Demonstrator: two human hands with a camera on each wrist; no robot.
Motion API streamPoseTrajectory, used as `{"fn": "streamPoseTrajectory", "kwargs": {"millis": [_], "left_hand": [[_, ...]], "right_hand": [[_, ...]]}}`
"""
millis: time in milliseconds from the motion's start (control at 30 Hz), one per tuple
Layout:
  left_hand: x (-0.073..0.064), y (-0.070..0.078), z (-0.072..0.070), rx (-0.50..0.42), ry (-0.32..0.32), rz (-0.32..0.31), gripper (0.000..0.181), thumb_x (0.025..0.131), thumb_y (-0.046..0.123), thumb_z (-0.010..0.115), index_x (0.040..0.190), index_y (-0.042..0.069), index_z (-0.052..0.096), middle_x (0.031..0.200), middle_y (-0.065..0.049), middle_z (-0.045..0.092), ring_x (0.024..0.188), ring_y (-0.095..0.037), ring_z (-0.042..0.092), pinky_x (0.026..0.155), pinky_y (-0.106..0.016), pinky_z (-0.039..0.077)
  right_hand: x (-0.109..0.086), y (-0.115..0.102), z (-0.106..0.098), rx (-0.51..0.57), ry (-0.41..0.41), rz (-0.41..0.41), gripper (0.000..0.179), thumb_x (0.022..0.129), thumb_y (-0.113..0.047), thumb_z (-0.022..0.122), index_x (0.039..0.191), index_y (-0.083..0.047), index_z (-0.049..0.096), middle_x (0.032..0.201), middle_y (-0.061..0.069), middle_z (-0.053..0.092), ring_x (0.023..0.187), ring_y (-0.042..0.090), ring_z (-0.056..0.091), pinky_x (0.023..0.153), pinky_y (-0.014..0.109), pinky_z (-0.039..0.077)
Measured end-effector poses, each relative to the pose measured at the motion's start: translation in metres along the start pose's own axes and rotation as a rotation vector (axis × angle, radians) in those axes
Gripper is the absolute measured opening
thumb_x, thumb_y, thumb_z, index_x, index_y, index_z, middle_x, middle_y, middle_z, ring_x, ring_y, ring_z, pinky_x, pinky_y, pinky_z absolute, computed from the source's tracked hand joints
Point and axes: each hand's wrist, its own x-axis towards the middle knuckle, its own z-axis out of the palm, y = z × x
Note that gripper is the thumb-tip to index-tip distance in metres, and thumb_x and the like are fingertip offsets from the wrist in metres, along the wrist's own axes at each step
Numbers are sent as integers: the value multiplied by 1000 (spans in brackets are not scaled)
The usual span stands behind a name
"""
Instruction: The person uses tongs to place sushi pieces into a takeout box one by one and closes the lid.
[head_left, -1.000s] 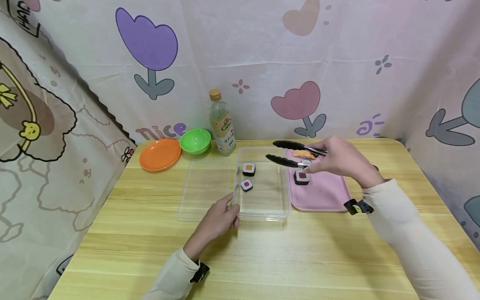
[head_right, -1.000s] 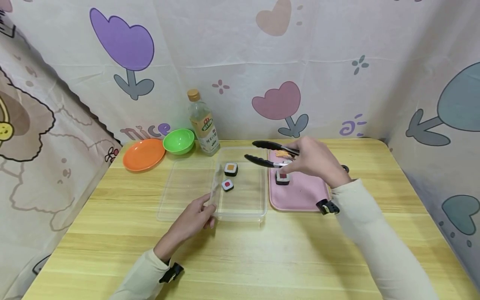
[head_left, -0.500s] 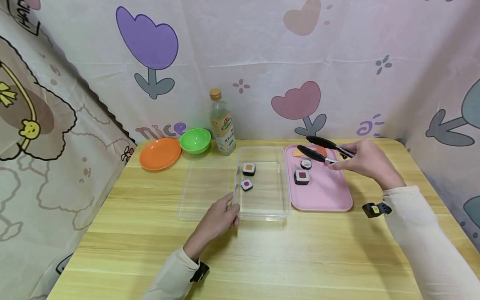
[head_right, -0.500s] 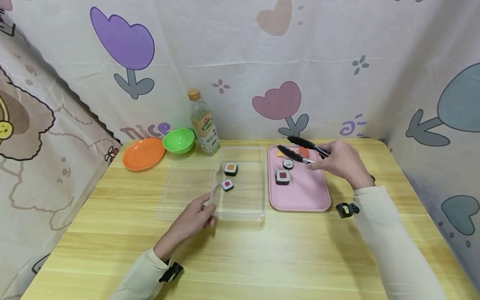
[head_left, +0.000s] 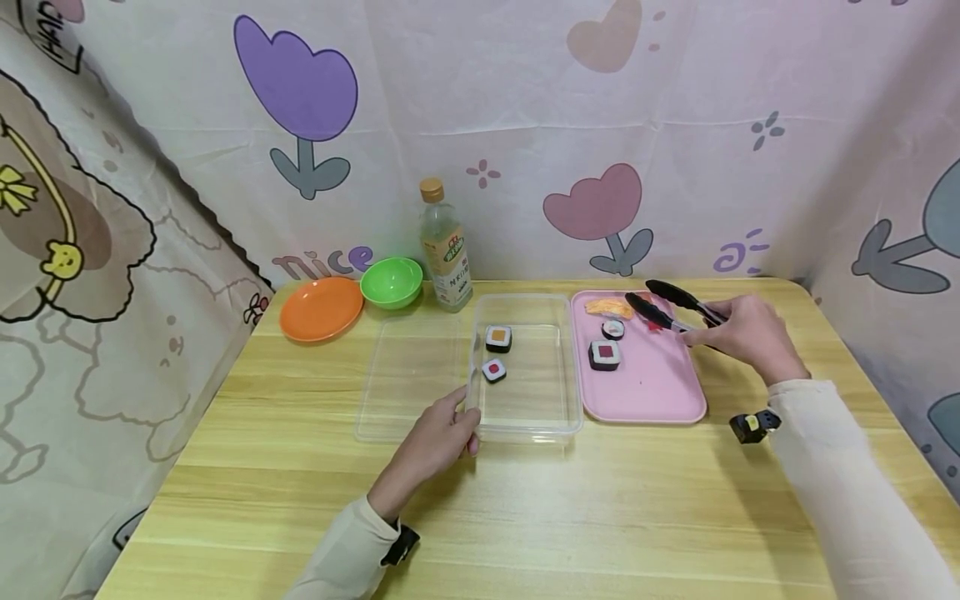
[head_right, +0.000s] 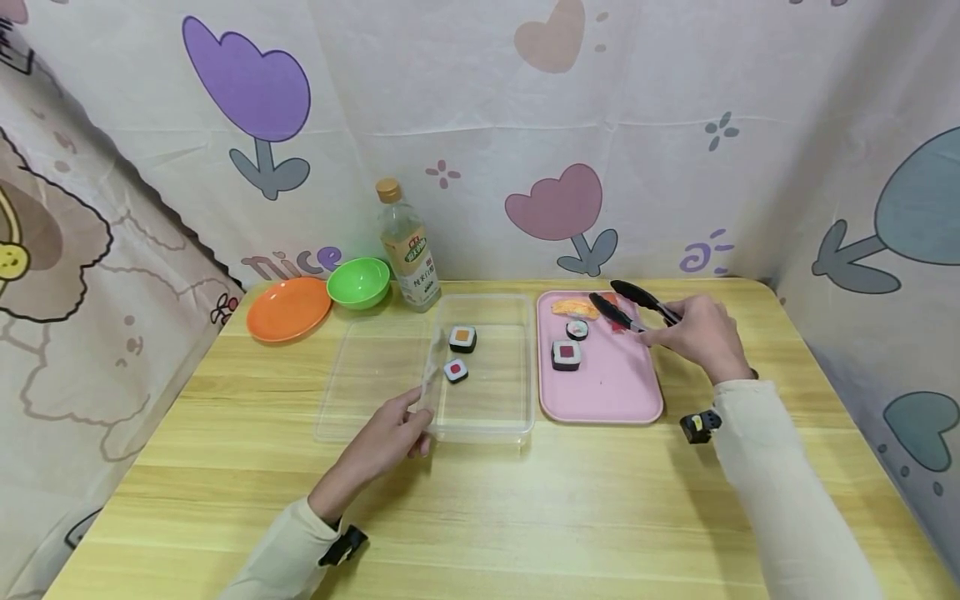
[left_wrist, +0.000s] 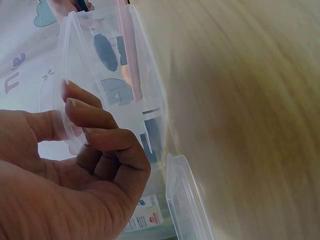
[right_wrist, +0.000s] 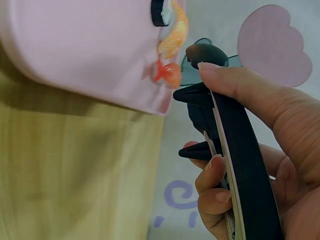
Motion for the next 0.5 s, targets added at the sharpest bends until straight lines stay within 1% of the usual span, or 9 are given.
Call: {"fn": "streamPoseTrajectory", "kwargs": {"millis": [67,133,267,500], "left_hand": [[0,0,0,2,0,0,40,101,14,42,137,3,55,59,-1,61,48,-11,40,43,-23,27],[0,0,0,3,0,0,41,101,14,42,139,3,54,59,-1,60,48,-11,40,43,-23,27],[0,0,0,2,-1,-1,43,100,14,43,141,4,53,59,-2,61,49,-11,42,44,-23,28],[0,0,0,2,-3,0,42,100,14,43,140,3,53,60,-2,61,49,-11,42,44,-23,28]], "right_hand": [[1,4,2,-3,-5,10,83,78,-44,85,136,9,57,81,13,56,79,31,46,62,37,33],[1,8,5,-5,-11,19,84,78,-46,84,136,9,56,81,11,56,80,30,47,62,37,33],[0,12,8,-3,-28,36,88,79,-48,83,138,10,53,84,13,57,80,30,47,61,37,33],[-3,17,9,-18,-21,30,89,78,-52,83,137,9,56,76,7,51,74,27,45,59,36,30]]}}
